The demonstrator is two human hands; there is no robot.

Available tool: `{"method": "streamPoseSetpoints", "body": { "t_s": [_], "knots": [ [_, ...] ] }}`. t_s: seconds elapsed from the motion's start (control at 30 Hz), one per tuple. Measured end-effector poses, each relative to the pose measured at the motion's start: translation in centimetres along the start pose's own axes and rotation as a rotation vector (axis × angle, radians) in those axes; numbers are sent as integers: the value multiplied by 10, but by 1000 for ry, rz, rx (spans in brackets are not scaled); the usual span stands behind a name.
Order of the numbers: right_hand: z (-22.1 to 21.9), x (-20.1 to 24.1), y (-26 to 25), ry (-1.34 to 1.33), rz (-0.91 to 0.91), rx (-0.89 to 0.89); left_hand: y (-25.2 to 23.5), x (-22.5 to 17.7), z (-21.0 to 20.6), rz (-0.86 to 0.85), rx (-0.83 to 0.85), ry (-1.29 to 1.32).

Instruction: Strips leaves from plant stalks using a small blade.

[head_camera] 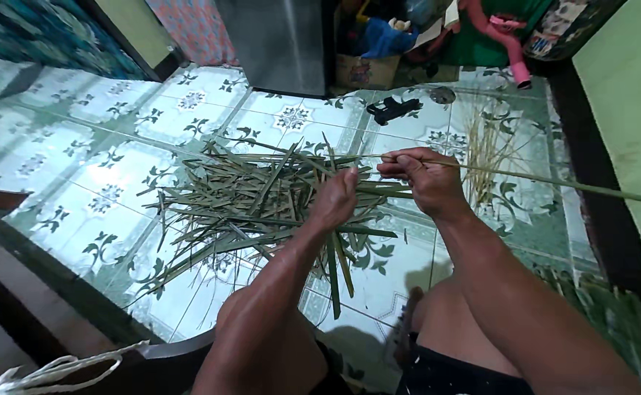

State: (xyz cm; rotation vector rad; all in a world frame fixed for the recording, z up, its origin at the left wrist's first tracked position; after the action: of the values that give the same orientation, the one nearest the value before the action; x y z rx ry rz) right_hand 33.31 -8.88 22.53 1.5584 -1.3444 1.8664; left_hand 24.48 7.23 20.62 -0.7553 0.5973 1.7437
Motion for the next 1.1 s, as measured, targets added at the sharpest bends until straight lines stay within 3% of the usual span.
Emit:
{"method": "streamPoseSetpoints", "body": {
  "t_s": [0.07,0.17,0.3,0.43,0.5,0.67,0.8,0.87,1.0,1.1],
  "knots": [
    [3,3,1,-25,6,5,1,3,5,35,44,23],
    [10,4,1,23,-23,-15,-11,47,10,160,-1,45],
    [9,4,3,49,-27,0,-3,31,5,121,52,26],
    [24,13,0,71,-10,-19,-18,86,34,307,-43,7],
    [23,12,2,115,-28,-4,-14,73,41,258,-74,15],
    [5,8,3,146,-31,67,13,6,13,33,27,62],
    [-7,9,5,81,-43,51,14,-16,1,-152,33,-36],
    [-6,6,7,4,-82,22,12,-8,4,-134,27,-45],
    [3,-1,7,-94,-147,-16,-2,28,10,82,-9,4],
    [1,-1,7,-103,-150,-17,4,12,6,38,-10,-9]
  ]
}}
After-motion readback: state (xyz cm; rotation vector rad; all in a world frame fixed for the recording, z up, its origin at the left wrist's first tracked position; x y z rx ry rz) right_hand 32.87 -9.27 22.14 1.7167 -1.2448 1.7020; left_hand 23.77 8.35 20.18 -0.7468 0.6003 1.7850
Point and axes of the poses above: each hand's wrist, its own y-axis away from the middle knuckle, its own z-axis out of the back of the hand, x = y × z, the point moved 7 cm from there along -y, towards the middle knuckle, and after that the axes turned 3 degrees about -y, right-handed, at the moved point
